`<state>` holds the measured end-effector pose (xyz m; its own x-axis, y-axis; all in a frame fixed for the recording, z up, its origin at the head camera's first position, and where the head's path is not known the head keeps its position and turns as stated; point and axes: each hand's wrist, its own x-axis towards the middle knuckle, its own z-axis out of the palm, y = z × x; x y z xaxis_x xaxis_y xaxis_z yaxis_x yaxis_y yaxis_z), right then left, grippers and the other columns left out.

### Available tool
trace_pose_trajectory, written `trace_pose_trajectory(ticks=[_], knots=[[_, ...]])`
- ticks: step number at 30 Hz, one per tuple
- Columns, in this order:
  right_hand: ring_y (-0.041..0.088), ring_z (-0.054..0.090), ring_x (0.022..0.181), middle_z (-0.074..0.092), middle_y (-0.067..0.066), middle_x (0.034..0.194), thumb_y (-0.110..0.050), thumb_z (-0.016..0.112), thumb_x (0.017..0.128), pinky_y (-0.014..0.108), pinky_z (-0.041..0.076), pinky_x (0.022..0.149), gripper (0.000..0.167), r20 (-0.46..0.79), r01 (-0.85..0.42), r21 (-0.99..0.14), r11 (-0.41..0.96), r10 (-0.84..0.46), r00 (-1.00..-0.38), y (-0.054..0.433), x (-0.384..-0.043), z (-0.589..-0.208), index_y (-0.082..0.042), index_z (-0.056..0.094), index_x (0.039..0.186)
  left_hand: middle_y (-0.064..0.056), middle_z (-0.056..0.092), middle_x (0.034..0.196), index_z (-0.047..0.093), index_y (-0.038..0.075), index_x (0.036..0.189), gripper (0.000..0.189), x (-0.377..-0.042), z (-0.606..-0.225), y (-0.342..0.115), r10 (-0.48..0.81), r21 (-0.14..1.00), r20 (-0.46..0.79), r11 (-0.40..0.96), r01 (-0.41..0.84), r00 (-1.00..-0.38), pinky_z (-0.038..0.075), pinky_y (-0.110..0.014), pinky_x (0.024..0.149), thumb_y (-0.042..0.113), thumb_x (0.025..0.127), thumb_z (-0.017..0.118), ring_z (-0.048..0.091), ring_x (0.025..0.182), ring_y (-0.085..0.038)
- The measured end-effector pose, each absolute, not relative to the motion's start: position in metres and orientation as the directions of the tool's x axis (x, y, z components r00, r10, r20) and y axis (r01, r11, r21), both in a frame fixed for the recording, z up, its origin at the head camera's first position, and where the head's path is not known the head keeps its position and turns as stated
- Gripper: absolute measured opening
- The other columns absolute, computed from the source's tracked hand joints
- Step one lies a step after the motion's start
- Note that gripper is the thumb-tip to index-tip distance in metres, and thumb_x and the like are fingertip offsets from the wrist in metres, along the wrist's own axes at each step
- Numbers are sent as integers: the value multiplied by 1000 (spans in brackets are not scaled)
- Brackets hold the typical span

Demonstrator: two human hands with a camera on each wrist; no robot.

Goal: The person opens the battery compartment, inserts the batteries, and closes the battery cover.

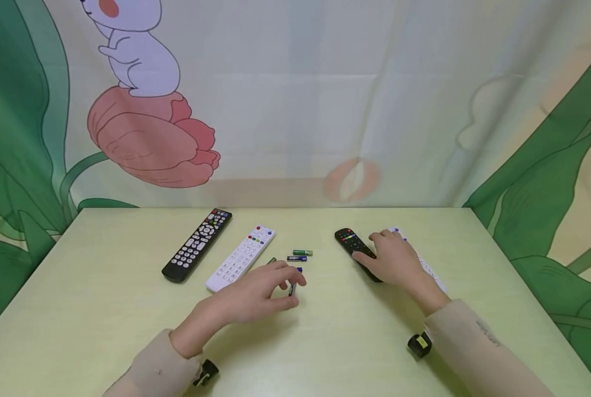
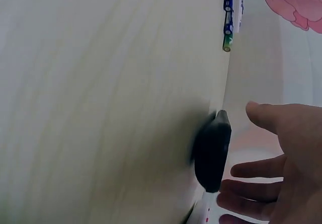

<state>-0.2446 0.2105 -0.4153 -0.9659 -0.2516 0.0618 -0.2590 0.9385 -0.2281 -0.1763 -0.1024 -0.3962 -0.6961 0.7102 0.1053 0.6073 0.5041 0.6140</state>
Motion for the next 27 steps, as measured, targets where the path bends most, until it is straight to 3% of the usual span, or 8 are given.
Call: trace_pose_trajectory(ticks=[3,6,10,16,20,27], knots=[[44,59,119,61,29,130,-47,68,97,58,53,92,70,9,-253,-228,940,-258,-966,206,-246,-417,11,57,134,-7,63,120,65,6,125,28,-177,-395,-103,709,613,102,508,605,-698,52,-39,95,16,100,68,64,106,-28],[35,65,103,67,22,119,-42,74,93,52,57,80,65,-18,-242,-223,944,-252,-968,204,-249,-418,9,59,131,-7,63,120,65,6,125,28,-178,-394,-102,710,609,109,506,611,-696,52,-39,96,17,100,68,64,106,-28],[28,64,87,68,17,110,-32,78,90,48,57,71,58,-39,-232,-222,947,-246,-968,202,-250,-417,7,59,128,-9,63,121,65,4,125,29,-179,-392,-101,713,607,109,504,615,-692,52,-38,96,16,99,68,64,106,-28],[39,65,108,63,25,130,-27,75,92,55,57,84,66,-50,-250,-239,938,-269,-962,201,-248,-417,9,50,140,-9,63,122,65,4,126,30,-178,-392,-102,711,613,101,507,606,-696,51,-39,96,17,100,67,64,106,-28],[38,64,111,63,26,128,-25,73,94,54,55,90,63,-19,-273,-347,897,-298,-954,199,-246,-415,9,49,142,-9,63,121,65,4,126,29,-178,-393,-103,711,609,111,503,613,-694,52,-39,95,17,99,68,64,106,-29],[26,68,91,70,16,105,-18,71,95,40,58,75,55,38,-308,-629,714,-368,-929,195,-238,-404,8,51,139,-5,63,122,64,5,126,29,-177,-395,-102,716,593,148,488,640,-682,52,-38,94,17,100,68,63,105,-26]])
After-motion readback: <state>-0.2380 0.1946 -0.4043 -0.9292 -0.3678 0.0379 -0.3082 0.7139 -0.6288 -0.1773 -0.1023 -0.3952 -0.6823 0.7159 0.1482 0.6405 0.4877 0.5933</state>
